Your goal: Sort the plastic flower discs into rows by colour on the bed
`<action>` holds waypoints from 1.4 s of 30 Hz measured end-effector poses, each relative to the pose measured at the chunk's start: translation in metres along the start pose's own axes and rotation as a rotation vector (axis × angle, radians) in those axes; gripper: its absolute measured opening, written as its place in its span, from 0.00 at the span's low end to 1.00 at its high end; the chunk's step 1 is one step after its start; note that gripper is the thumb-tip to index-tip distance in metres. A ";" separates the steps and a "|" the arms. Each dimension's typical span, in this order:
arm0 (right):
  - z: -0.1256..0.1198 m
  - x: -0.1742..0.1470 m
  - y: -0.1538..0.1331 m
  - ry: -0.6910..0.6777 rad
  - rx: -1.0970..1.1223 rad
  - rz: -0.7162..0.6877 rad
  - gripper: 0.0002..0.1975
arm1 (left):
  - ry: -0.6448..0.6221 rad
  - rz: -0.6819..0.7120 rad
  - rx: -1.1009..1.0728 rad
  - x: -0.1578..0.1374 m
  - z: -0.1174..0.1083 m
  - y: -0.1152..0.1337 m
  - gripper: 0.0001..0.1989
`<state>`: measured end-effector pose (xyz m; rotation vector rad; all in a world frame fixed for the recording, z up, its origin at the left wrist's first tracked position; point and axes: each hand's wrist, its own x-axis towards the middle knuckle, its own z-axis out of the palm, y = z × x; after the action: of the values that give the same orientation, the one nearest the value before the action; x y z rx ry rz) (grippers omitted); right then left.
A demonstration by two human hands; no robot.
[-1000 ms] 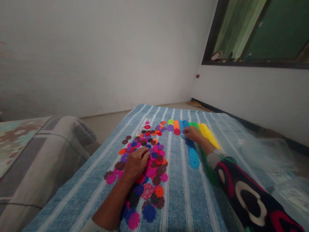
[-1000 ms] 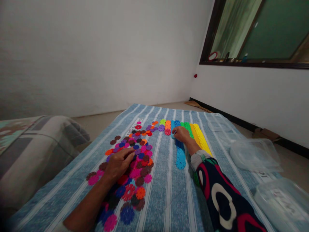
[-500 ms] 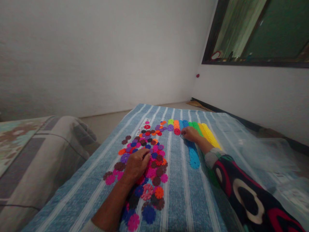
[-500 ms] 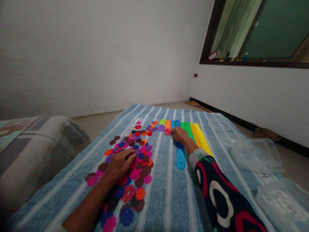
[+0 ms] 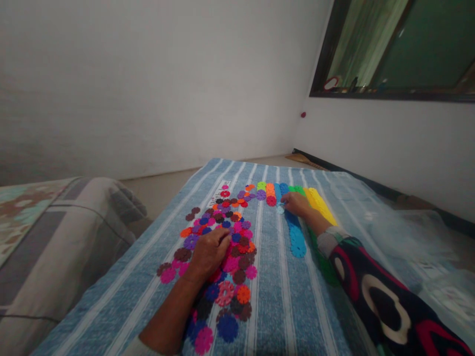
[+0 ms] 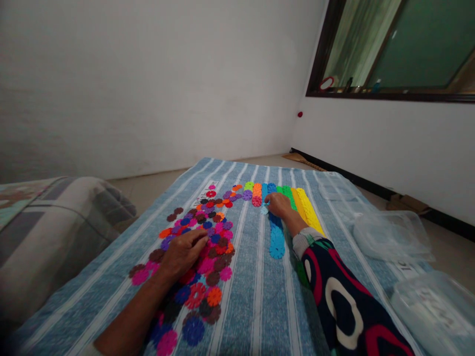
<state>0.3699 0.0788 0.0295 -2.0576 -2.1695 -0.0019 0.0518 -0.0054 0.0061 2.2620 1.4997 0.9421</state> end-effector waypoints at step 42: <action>0.001 -0.013 -0.014 -0.050 -0.096 -0.086 0.15 | -0.158 -0.029 0.090 0.001 -0.001 0.004 0.15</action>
<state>0.3570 0.0654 0.0286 -2.0324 -2.3298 -0.0670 0.0545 -0.0064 0.0100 2.3096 1.5299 0.6829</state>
